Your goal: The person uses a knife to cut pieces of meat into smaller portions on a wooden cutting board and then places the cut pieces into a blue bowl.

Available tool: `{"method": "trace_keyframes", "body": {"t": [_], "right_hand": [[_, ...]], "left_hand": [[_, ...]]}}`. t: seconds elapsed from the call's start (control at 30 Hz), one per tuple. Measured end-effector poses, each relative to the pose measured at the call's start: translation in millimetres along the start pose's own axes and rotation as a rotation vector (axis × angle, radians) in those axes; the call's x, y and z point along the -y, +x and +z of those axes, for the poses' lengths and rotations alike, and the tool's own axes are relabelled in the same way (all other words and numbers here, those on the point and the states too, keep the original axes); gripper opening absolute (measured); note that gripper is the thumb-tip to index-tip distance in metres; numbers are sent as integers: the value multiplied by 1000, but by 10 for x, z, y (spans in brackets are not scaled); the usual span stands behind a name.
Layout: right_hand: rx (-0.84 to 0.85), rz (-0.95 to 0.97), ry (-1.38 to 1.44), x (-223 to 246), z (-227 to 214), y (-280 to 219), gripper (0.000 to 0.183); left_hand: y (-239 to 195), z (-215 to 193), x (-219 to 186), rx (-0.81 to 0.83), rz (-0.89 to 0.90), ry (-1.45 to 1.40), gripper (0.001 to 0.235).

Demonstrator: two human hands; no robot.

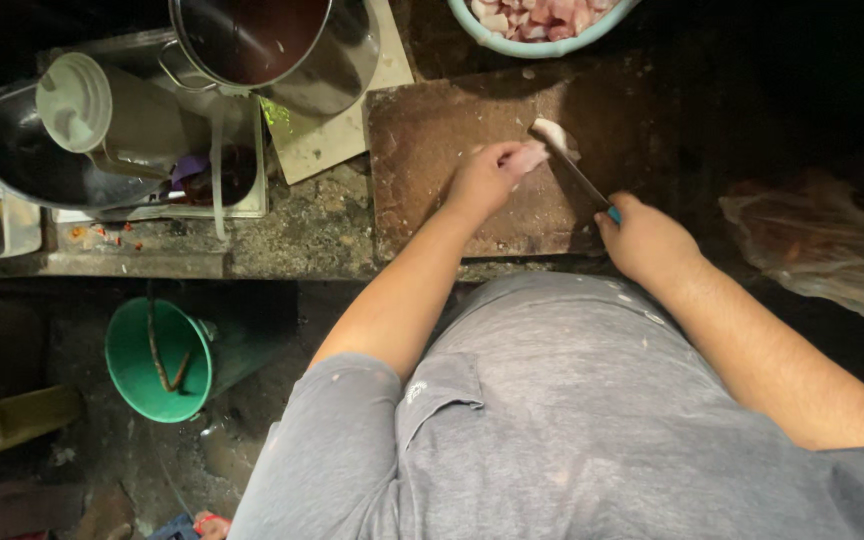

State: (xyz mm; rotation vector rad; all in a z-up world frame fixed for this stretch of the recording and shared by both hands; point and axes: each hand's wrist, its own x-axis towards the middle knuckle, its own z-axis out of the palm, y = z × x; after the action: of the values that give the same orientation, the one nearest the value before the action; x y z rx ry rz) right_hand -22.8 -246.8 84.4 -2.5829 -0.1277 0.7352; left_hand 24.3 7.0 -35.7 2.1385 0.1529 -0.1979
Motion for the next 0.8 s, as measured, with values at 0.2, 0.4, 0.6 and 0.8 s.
{"method": "trace_keyframes", "body": {"t": [0.2,0.4,0.6,0.8], "right_hand": [[-55,3,-6,-49,-59,-128,44],[-43,-18,26,48,-153,-198,44],[-9,-83,84,211,-184,-91,46],[75,24,208,333,-171,25,39]], "left_hand": [[-107,-176,70,-95,186,161,21],[-89,-280,-34,-49,199,226,24],[-76,-325,-158,-43,90,195,20],[-116,-370,-133,-137,168,246,17]]}}
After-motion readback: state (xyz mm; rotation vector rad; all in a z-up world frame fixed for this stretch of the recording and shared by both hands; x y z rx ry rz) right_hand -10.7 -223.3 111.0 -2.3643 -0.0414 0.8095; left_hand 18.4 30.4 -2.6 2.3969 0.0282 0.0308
